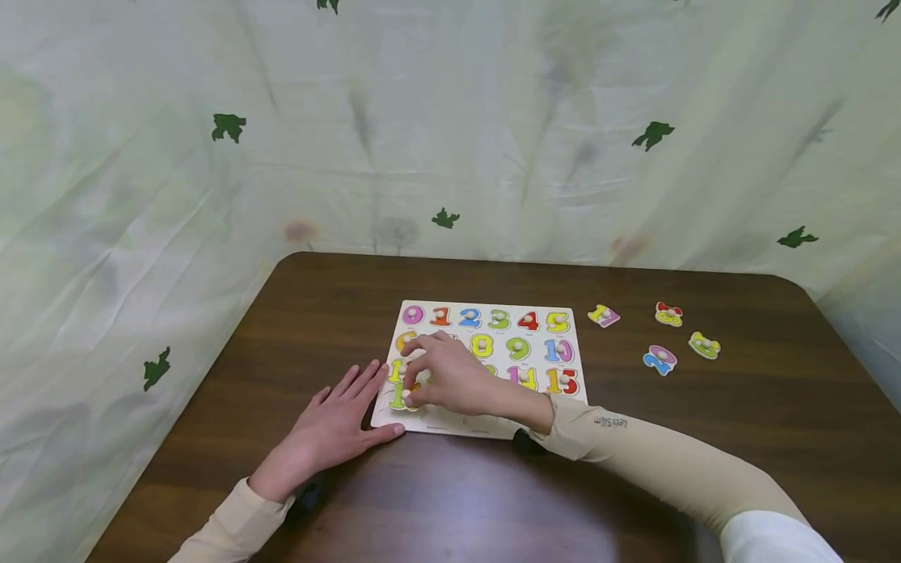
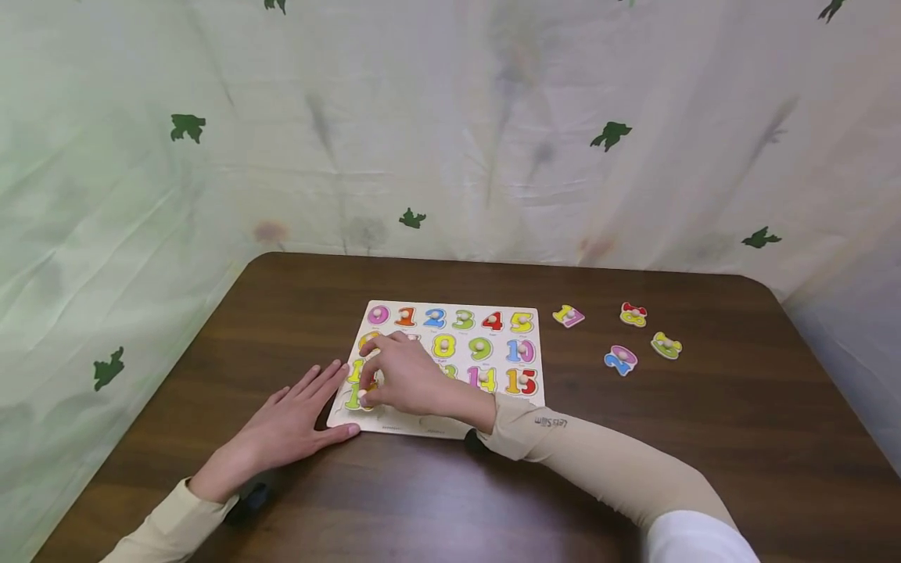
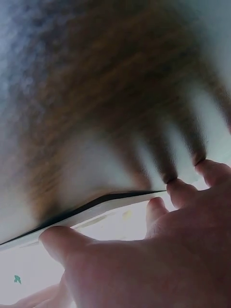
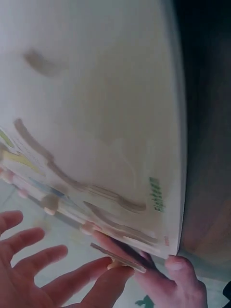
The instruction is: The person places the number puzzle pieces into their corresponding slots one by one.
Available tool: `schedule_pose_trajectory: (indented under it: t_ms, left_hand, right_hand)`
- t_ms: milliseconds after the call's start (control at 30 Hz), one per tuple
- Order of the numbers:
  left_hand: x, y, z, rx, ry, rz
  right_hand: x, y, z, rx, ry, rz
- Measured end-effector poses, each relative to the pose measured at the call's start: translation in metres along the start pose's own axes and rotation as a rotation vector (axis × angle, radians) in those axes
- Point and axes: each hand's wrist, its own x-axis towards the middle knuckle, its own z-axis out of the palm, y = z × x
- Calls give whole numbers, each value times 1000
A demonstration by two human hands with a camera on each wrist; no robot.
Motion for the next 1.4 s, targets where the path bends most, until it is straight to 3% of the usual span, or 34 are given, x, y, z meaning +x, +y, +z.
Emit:
schedule_pose_trajectory:
  t_ms: [433, 667, 933, 1133, 1400]
  left_hand:
    - [-1, 2, 0, -13, 2, -3]
    - [0, 2, 2, -15, -6, -2]
    - [0, 1, 3, -18, -25, -13]
    - [2, 4, 0, -36, -38, -15]
    - [1, 4, -3, -50, -38, -16]
  right_hand:
    - [16, -11, 17, -142, -52, 1]
    - [10, -5, 6, -106, -80, 6]
    - [-15, 13, -17, -17, -37, 50]
    - [-45, 28, -34, 70, 72, 103]
    - [-84, 51, -52, 97, 223, 160]
